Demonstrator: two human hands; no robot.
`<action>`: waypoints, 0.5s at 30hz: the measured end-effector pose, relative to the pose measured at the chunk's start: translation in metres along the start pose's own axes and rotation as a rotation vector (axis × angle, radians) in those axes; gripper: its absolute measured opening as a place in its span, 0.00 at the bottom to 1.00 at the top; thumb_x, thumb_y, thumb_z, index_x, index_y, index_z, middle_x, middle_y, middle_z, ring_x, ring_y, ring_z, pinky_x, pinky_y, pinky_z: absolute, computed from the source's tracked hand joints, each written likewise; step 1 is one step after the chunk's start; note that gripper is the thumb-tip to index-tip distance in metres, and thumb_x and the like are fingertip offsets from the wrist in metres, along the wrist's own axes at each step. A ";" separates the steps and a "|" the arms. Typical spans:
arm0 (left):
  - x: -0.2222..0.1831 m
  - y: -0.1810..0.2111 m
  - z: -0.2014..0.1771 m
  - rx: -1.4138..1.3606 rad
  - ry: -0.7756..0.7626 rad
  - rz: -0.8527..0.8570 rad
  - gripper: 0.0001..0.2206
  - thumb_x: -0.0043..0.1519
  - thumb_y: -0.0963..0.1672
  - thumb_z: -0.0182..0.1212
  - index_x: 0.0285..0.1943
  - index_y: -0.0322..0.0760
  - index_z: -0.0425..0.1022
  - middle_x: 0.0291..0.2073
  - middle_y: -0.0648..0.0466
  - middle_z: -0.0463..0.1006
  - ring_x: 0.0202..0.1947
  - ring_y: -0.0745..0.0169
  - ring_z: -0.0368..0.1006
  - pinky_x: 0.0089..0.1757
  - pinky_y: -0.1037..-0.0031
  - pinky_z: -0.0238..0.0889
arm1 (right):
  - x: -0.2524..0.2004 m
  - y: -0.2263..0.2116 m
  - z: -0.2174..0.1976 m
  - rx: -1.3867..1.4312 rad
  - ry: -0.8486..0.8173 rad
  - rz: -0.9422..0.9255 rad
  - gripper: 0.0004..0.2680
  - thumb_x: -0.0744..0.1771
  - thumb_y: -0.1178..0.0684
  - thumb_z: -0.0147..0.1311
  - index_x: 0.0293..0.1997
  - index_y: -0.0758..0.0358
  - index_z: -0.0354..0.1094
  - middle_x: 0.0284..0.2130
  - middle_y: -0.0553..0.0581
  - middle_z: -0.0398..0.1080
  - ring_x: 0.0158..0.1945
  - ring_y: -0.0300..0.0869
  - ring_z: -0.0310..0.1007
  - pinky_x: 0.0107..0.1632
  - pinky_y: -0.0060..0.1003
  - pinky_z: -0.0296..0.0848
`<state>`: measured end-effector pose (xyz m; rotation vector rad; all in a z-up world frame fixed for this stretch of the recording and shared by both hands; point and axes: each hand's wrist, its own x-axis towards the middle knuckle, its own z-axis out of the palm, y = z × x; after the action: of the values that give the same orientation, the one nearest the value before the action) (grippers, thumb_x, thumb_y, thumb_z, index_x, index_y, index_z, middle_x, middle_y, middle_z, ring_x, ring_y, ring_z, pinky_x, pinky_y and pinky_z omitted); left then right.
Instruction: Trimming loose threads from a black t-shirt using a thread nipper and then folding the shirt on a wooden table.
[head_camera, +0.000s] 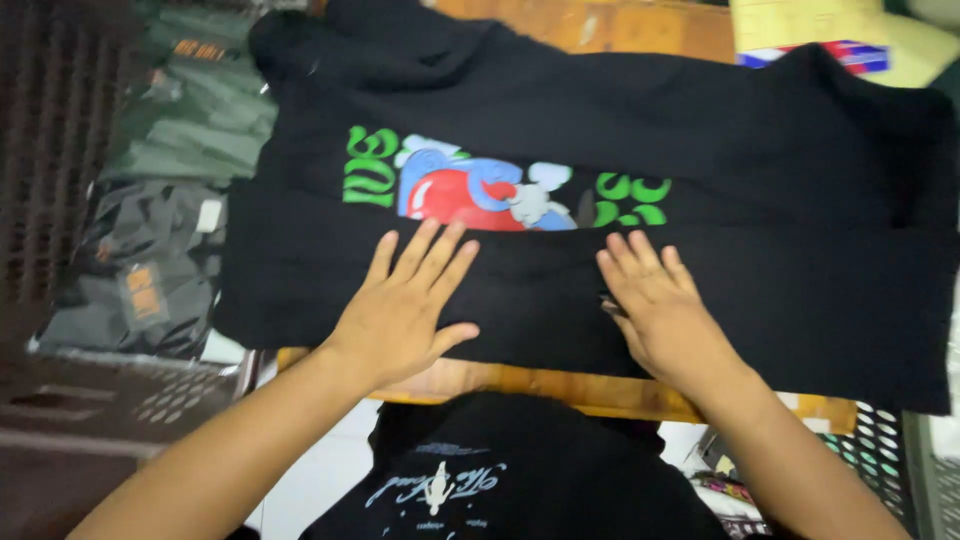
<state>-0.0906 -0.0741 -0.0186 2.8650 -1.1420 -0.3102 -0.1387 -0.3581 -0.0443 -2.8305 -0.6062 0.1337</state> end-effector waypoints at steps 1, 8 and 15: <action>0.004 0.003 -0.003 -0.081 -0.159 -0.014 0.35 0.55 0.59 0.36 0.66 0.37 0.39 0.64 0.45 0.37 0.63 0.46 0.32 0.54 0.51 0.28 | -0.002 0.000 -0.002 0.085 0.028 0.049 0.18 0.63 0.54 0.43 0.59 0.59 0.50 0.60 0.55 0.48 0.63 0.46 0.42 0.60 0.44 0.40; 0.059 -0.012 -0.041 0.034 0.263 -0.079 0.18 0.54 0.52 0.48 0.50 0.49 0.68 0.44 0.60 0.71 0.47 0.63 0.66 0.38 0.61 0.53 | -0.027 0.116 -0.073 0.002 0.488 0.322 0.08 0.64 0.61 0.49 0.43 0.55 0.69 0.32 0.50 0.66 0.40 0.45 0.67 0.47 0.36 0.62; 0.160 -0.008 -0.036 -0.092 0.538 -0.009 0.18 0.52 0.44 0.56 0.51 0.35 0.68 0.52 0.44 0.63 0.53 0.47 0.57 0.41 0.54 0.50 | -0.047 0.243 -0.088 -0.155 0.520 0.514 0.14 0.62 0.51 0.57 0.47 0.70 0.67 0.37 0.64 0.68 0.42 0.52 0.65 0.46 0.41 0.60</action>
<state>0.0354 -0.1788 -0.0115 2.6213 -0.9733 0.3783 -0.0743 -0.6111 -0.0193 -2.9164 0.2323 -0.5644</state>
